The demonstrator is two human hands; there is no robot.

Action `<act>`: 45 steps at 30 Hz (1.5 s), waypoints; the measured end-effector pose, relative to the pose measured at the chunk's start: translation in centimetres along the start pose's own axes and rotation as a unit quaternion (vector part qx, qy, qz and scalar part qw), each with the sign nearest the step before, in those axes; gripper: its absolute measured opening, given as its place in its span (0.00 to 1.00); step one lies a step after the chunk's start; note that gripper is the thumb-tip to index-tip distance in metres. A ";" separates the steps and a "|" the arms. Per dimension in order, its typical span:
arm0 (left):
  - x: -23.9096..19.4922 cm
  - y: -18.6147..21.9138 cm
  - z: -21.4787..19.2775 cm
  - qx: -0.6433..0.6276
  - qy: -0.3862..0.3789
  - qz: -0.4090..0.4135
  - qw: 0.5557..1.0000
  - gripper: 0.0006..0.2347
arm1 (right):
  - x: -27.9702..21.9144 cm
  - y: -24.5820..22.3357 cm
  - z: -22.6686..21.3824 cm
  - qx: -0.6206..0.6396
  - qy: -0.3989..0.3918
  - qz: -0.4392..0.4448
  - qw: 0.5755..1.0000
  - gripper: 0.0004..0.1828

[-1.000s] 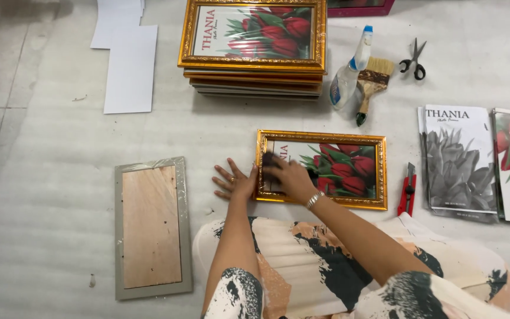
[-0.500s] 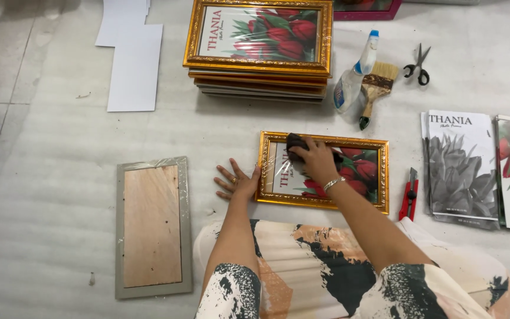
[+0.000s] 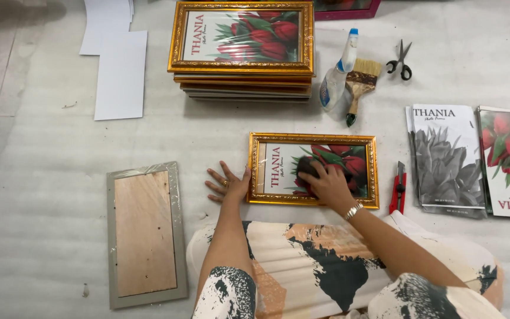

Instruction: Cleaning a gold-colored picture frame using a brush, spray cleaner, and a cloth.

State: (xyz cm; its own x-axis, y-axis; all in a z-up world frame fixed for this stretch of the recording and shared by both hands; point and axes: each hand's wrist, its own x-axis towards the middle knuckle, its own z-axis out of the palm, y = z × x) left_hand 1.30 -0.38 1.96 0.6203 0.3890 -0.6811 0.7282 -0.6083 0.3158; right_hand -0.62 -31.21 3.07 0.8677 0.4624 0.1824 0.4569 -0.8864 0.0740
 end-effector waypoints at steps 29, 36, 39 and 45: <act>-0.4 0.0 -0.3 -0.006 0.001 -0.002 1.000 0.43 | 1.6 4.9 -0.3 0.011 -0.059 0.227 0.972 0.20; 0.0 -0.2 0.3 0.007 0.009 -0.008 1.000 0.42 | -9.1 3.5 -4.4 0.065 -0.187 0.211 0.957 0.18; 0.0 0.0 0.1 -0.003 0.012 -0.010 1.000 0.43 | -8.2 4.5 -3.2 0.066 -0.194 0.224 0.953 0.16; 0.4 -0.5 0.5 0.005 0.012 -0.013 1.000 0.43 | -1.3 8.5 2.0 -0.081 -0.002 0.207 0.975 0.15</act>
State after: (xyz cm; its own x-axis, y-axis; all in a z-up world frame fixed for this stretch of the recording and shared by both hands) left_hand 1.08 -0.25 1.22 0.6076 0.4208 -0.6736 0.7414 -0.6046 0.2910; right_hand 2.54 -39.29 1.54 0.9722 0.0645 0.2252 0.0310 -0.9883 0.1496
